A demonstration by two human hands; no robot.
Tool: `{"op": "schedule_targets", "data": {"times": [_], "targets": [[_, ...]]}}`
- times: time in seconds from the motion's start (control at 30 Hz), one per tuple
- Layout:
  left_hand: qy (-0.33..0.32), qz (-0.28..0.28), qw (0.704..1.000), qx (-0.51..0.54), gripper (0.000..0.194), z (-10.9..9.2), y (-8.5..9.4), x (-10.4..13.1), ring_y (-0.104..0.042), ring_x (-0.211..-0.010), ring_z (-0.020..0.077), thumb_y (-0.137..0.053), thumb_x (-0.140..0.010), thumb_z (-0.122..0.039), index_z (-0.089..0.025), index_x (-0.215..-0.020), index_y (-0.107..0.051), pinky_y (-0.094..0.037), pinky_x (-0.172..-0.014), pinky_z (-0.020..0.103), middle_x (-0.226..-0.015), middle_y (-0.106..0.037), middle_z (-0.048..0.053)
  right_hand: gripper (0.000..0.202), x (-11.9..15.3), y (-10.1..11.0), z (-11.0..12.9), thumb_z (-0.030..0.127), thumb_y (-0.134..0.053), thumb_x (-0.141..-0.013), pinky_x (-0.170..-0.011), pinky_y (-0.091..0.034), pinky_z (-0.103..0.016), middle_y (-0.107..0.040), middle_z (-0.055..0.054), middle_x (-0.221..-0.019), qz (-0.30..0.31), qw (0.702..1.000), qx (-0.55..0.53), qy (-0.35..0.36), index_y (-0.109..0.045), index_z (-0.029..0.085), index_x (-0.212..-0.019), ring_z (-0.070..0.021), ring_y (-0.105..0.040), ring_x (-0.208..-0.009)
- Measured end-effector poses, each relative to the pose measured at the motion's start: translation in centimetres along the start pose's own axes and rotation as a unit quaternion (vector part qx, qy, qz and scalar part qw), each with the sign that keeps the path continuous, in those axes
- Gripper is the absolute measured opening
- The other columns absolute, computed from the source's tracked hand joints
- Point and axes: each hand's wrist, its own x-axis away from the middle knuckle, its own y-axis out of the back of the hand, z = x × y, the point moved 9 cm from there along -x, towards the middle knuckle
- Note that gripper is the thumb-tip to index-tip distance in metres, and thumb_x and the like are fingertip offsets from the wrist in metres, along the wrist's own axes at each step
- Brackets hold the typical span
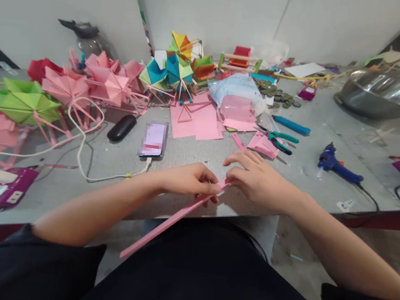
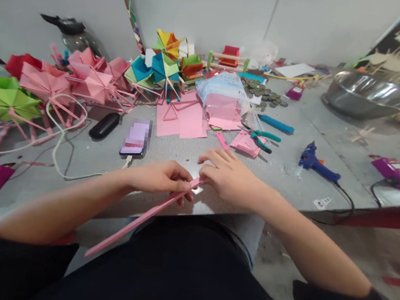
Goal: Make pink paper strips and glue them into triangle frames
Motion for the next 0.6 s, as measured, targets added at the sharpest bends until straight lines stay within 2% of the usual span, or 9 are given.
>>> {"op": "schedule_targets", "data": {"times": [0.07,0.13,0.2,0.23,0.3,0.37,0.47,0.6], "targets": [[-0.011,-0.017,0.995,0.1,0.052,0.4,0.5,-0.1,-0.079,-0.076,0.0214,-0.08,-0.087,-0.064,-0.013,-0.095,-0.076,-0.061,-0.075,0.033,-0.095,-0.083,0.015,0.015,-2.1,0.0,-0.2,0.019,-0.058,-0.104,-0.097,-0.051,-0.049,-0.069,-0.014,-0.124,0.009,0.999,-0.044,0.011,-0.069,0.021,-0.096,-0.0295,-0.063,-0.116],[-0.014,-0.058,0.985,0.164,0.054,0.9,1.5,0.3,-0.079,-0.075,0.0221,-0.087,-0.081,-0.062,-0.011,-0.097,-0.078,-0.063,-0.08,0.037,-0.092,-0.083,0.015,0.013,-3.9,-0.1,-0.7,0.019,-0.059,-0.102,-0.099,-0.051,-0.049,-0.068,-0.013,-0.123,0.006,0.994,-0.11,0.009,-0.069,0.021,-0.094,-0.0286,-0.063,-0.117],[-0.017,-0.108,0.975,0.194,0.05,1.2,2.7,0.8,-0.08,-0.075,0.0218,-0.09,-0.081,-0.055,-0.009,-0.097,-0.079,-0.064,-0.083,0.039,-0.089,-0.083,0.015,0.002,-5.4,-0.3,-2.2,0.023,-0.066,-0.097,-0.099,-0.052,-0.047,-0.067,-0.012,-0.12,-0.029,0.983,-0.178,-0.034,-0.067,0.022,-0.097,-0.0275,-0.065,-0.115],[-0.02,-0.134,0.969,0.204,0.046,1.3,3.4,1.1,-0.08,-0.075,0.0213,-0.09,-0.082,-0.051,-0.009,-0.096,-0.079,-0.065,-0.084,0.039,-0.088,-0.083,0.015,0.01,-5.9,-0.5,-3.3,0.026,-0.071,-0.093,-0.095,-0.054,-0.045,-0.068,-0.012,-0.117,-0.055,0.973,-0.21,-0.076,-0.067,0.022,-0.101,-0.0267,-0.066,-0.11],[-0.028,-0.181,0.959,0.217,0.037,1.5,4.6,1.7,-0.079,-0.074,0.02,-0.09,-0.085,-0.044,-0.009,-0.094,-0.08,-0.065,-0.085,0.039,-0.087,-0.083,0.014,0.029,-6.4,-1.6,-5.7,0.034,-0.078,-0.086,-0.082,-0.056,-0.04,-0.07,-0.009,-0.106,-0.093,0.938,-0.28,-0.181,-0.064,0.021,-0.107,-0.024,-0.068,-0.095],[-0.035,-0.21,0.951,0.223,0.032,1.6,5.5,2.0,-0.079,-0.073,0.0194,-0.088,-0.086,-0.04,-0.009,-0.092,-0.08,-0.065,-0.086,0.04,-0.086,-0.083,0.014,0.035,-6.5,-3.7,-7.1,0.046,-0.08,-0.083,-0.065,-0.052,-0.033,-0.07,-0.005,-0.087,-0.076,0.891,-0.36,-0.265,-0.065,0.02,-0.101,-0.019,-0.065,-0.073],[-0.043,-0.224,0.949,0.219,0.03,1.8,6.1,2.0,-0.079,-0.073,0.0197,-0.087,-0.087,-0.038,-0.009,-0.088,-0.08,-0.066,-0.085,0.039,-0.084,-0.083,0.013,0.045,-6.6,-6.4,-7.0,0.062,-0.076,-0.084,-0.049,-0.039,-0.026,-0.061,0.001,-0.061,-0.016,0.833,-0.457,-0.31,-0.065,0.019,-0.079,-0.0117,-0.05,-0.051],[-0.052,-0.228,0.949,0.211,0.026,1.9,6.2,1.9,-0.079,-0.072,0.0182,-0.084,-0.09,-0.034,-0.01,-0.084,-0.079,-0.065,-0.085,0.037,-0.081,-0.082,0.011,0.052,-6.3,-7.2,-6.8,0.066,-0.08,-0.079,-0.044,-0.03,-0.025,-0.055,0.003,-0.053,-0.051,0.787,-0.516,-0.335,-0.061,0.019,-0.066,-0.0079,-0.04,-0.044]]}}
